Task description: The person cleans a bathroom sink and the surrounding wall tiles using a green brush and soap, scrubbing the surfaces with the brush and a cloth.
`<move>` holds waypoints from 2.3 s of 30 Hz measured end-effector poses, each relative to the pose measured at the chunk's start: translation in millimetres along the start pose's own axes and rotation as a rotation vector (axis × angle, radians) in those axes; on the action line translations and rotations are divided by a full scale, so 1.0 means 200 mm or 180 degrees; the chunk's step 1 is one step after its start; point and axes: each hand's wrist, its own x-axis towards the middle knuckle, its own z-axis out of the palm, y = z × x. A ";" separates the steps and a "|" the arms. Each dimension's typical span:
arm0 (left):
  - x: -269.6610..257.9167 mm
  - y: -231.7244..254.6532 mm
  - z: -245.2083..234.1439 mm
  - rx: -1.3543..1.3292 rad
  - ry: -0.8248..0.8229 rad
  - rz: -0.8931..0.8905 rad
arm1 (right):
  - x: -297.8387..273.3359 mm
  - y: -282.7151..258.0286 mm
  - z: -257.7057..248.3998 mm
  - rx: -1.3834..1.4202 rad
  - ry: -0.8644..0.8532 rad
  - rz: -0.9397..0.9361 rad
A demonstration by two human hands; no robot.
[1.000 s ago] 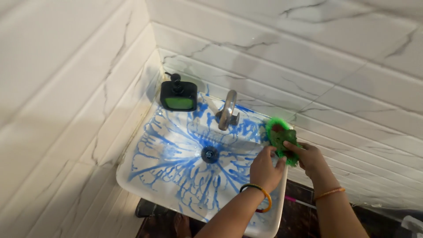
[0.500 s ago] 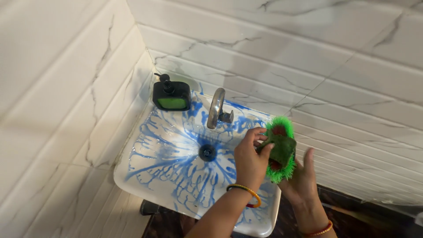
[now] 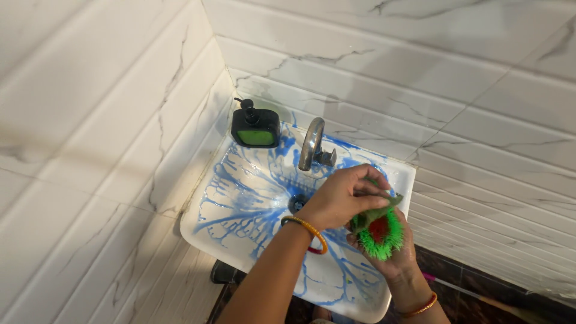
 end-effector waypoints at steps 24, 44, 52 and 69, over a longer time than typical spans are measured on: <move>-0.27 -0.24 0.09 0.3617 0.1321 0.0354 | 0.07 0.11 0.03 0.0205 0.0096 0.0328; -0.40 -0.29 0.12 0.3902 0.1761 0.0531 | 0.28 0.27 0.11 0.0147 -0.0393 0.0478; -0.45 -0.36 0.18 0.4052 0.1343 -0.0270 | 0.20 0.41 0.06 0.0150 0.0387 0.0565; 0.44 -0.46 -0.02 0.6338 0.0395 -0.1617 | 0.42 0.41 0.12 -0.0169 -0.0056 0.0617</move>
